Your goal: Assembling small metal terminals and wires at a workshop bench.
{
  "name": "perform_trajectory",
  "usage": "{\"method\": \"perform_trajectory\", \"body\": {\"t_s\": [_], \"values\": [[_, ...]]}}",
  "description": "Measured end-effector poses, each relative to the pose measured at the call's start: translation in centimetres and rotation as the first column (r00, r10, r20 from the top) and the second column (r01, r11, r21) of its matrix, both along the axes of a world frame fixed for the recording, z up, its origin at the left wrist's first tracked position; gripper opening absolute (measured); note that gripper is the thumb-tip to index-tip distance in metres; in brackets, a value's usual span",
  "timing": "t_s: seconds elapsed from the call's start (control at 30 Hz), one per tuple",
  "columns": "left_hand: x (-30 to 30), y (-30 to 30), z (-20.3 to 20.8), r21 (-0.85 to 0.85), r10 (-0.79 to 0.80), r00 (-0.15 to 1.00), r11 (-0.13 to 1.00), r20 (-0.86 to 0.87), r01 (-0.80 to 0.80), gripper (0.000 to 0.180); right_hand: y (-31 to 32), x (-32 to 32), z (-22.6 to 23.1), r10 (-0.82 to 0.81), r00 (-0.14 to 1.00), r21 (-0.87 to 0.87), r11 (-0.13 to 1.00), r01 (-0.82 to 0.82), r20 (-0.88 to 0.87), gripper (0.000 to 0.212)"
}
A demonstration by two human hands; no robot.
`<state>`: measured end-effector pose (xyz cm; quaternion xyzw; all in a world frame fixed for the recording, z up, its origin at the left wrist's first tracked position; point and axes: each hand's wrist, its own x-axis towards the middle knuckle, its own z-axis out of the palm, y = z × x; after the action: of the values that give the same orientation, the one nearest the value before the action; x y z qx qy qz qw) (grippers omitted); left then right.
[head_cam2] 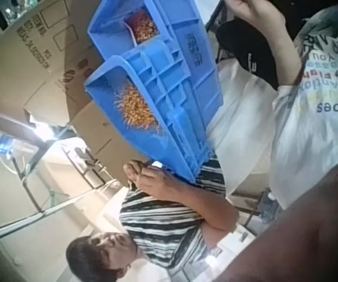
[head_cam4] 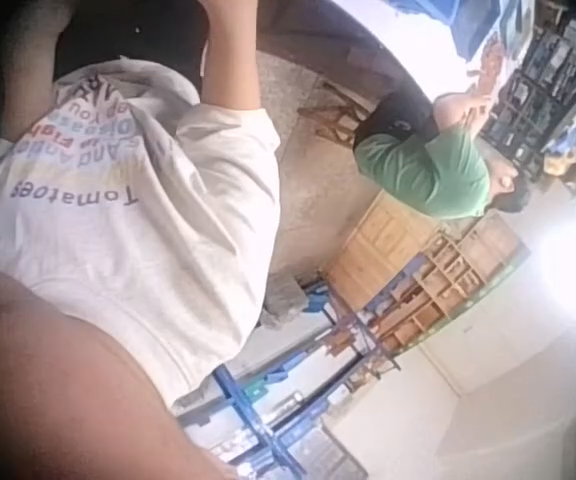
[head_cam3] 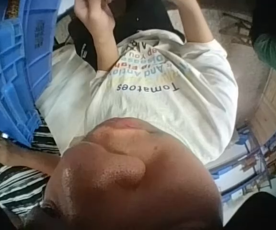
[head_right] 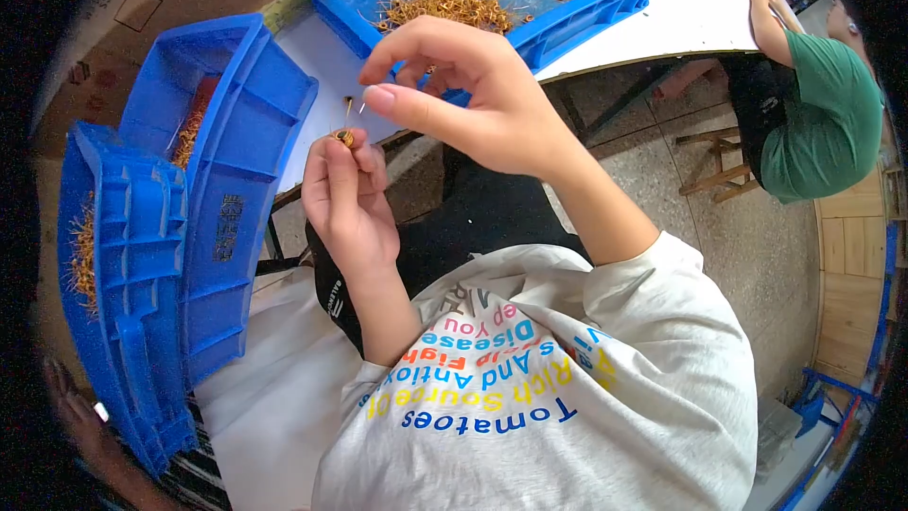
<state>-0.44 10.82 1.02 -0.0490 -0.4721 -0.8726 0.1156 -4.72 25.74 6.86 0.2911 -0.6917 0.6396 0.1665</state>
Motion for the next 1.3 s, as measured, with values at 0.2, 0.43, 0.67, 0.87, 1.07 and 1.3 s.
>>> {"method": "perform_trajectory", "body": {"t_s": [0.2,0.43,0.67,0.87,1.07,1.3], "values": [[0.1,-0.1,0.0,0.145,-0.15,0.988,0.978,-0.023,0.152,0.017,0.9,-0.1,0.1,0.135,0.981,0.09,0.985,-0.148,0.139,0.005],[0.0,0.0,0.0,0.128,-0.127,0.991,0.983,-0.043,0.132,0.019,1.2,0.0,0.3,0.149,0.982,0.199,0.965,-0.169,0.114,0.003],[0.0,-0.7,-0.6,0.091,-0.253,0.952,0.958,-0.172,0.271,0.013,2.5,-1.1,1.1,0.247,0.967,0.338,0.907,-0.251,0.055,0.004],[0.5,-0.3,-0.8,0.041,-0.249,0.953,0.965,-0.172,0.259,0.011,2.4,-1.8,1.8,0.278,0.959,0.414,0.879,-0.235,-0.047,0.005],[0.6,0.1,-0.1,-0.075,-0.107,0.99,0.992,-0.091,0.1,0.01,1.4,-1.3,1.4,0.095,0.987,0.258,0.964,-0.06,-0.128,0.006],[0.3,0.3,0.2,-0.165,0.015,0.999,0.986,-0.047,-0.022,0.012,0.8,0.7,0.8,-0.009,0.929,0.245,0.963,0.107,-0.371,0.011]]}}
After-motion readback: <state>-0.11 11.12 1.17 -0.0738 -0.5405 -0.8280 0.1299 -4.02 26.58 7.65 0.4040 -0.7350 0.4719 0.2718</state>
